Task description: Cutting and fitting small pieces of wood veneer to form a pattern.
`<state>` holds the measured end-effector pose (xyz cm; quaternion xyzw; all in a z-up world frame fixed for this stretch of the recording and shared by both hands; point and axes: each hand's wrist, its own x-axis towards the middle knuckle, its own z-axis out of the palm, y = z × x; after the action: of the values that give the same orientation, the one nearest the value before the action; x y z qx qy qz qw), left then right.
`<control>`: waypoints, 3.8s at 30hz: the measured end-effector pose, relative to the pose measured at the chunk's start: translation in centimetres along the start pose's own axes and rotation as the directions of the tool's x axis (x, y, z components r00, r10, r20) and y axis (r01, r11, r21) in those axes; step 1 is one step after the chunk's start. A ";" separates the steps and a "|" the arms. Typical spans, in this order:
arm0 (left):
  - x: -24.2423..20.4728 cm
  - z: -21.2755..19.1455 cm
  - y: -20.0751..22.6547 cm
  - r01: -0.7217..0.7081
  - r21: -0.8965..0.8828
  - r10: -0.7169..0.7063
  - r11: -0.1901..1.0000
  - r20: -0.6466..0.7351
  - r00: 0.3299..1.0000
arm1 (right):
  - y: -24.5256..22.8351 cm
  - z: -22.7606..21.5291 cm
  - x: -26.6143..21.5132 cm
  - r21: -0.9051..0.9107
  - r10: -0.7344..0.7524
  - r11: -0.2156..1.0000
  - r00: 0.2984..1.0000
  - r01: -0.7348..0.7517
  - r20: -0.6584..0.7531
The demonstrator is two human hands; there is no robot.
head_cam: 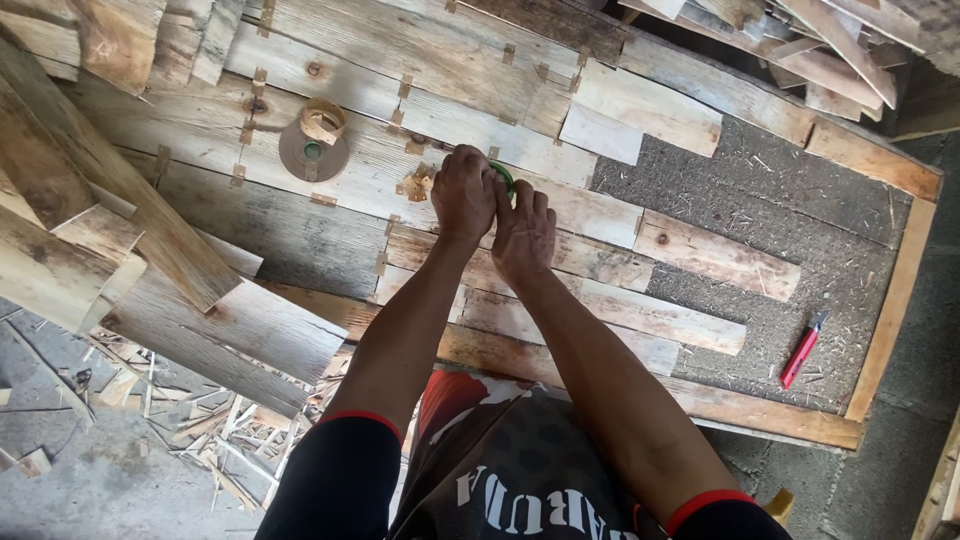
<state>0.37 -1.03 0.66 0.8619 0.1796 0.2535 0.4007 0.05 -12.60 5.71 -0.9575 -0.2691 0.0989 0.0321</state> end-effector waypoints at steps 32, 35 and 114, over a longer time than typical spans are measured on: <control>-11.9 1.1 9.2 0.332 -0.405 -0.213 0.852 0.312 0.926 | 14.8 -0.1 -8.7 0.868 0.050 0.472 0.988 -0.154 0.148; -12.9 2.6 9.7 0.412 -0.383 -0.279 0.827 0.356 0.892 | 16.1 0.4 -9.8 0.866 0.094 0.447 0.974 -0.226 0.206; -22.0 3.1 5.6 -0.571 0.011 0.353 0.821 0.777 0.522 | 16.5 5.9 -16.7 0.411 0.543 0.727 0.827 -0.550 0.148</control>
<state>-14.96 -17.61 -3.07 0.9482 -0.2061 -0.0507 0.2363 -6.73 -35.30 0.87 -0.9607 0.0535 0.1698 0.2128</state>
